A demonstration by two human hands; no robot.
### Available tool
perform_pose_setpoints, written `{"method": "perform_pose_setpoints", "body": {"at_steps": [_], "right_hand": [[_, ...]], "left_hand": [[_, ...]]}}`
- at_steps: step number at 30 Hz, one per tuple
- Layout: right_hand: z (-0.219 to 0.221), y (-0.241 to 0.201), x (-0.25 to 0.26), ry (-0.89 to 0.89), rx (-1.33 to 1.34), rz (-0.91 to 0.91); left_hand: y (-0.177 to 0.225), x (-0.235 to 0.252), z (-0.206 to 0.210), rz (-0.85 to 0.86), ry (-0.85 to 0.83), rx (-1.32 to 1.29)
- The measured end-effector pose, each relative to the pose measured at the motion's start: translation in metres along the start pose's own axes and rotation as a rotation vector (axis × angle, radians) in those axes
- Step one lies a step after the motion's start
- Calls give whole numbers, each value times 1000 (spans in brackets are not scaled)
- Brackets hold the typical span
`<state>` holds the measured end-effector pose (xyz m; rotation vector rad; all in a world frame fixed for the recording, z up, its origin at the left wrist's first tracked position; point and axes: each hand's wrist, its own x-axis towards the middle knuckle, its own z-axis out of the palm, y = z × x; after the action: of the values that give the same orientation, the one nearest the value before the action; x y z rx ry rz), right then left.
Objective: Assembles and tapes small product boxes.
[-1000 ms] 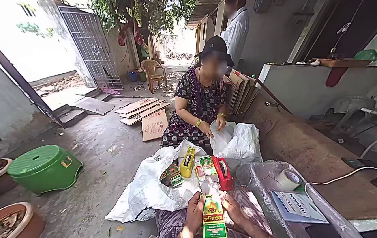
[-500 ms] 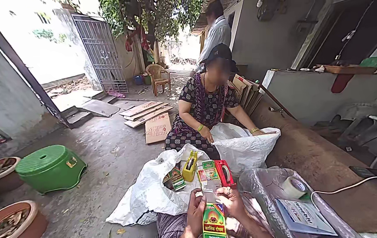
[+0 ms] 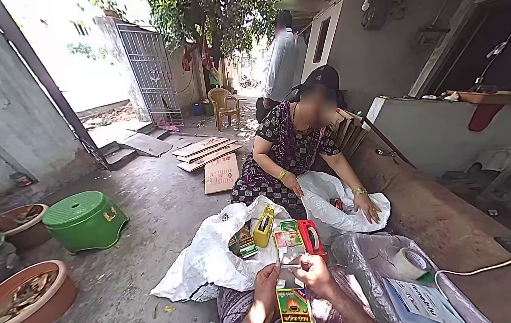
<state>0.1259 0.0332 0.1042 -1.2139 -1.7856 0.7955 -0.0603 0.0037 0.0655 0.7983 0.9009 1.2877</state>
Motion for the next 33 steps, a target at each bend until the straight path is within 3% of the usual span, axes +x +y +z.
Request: {"method": "perform_pose_setpoints", "body": {"at_steps": [3,5,8,15,18,25,33], "right_hand": [[1,-6,4,268,-146,114],[2,-11,6,368,-208,127],[6,-15,-1,244,-82,134],[9,-19,-16,-3,271,60],[8,-19,-21,-65,242,59],[1,1,-20,-217,107,-154],[-7,12,-22,-302,33,-196]], "left_hand": [[-1,-4,-5,140,-156,260],[-2,-7,-3,238,-106,610],[-12,-15,-2,341,-22,846],[-12,-7,-8,440,-53,878],[-11,-5,-10,436,-78,889],[-15,-5,-9,449,-94,869],[-16,-3,-9,386,-150,832]]}}
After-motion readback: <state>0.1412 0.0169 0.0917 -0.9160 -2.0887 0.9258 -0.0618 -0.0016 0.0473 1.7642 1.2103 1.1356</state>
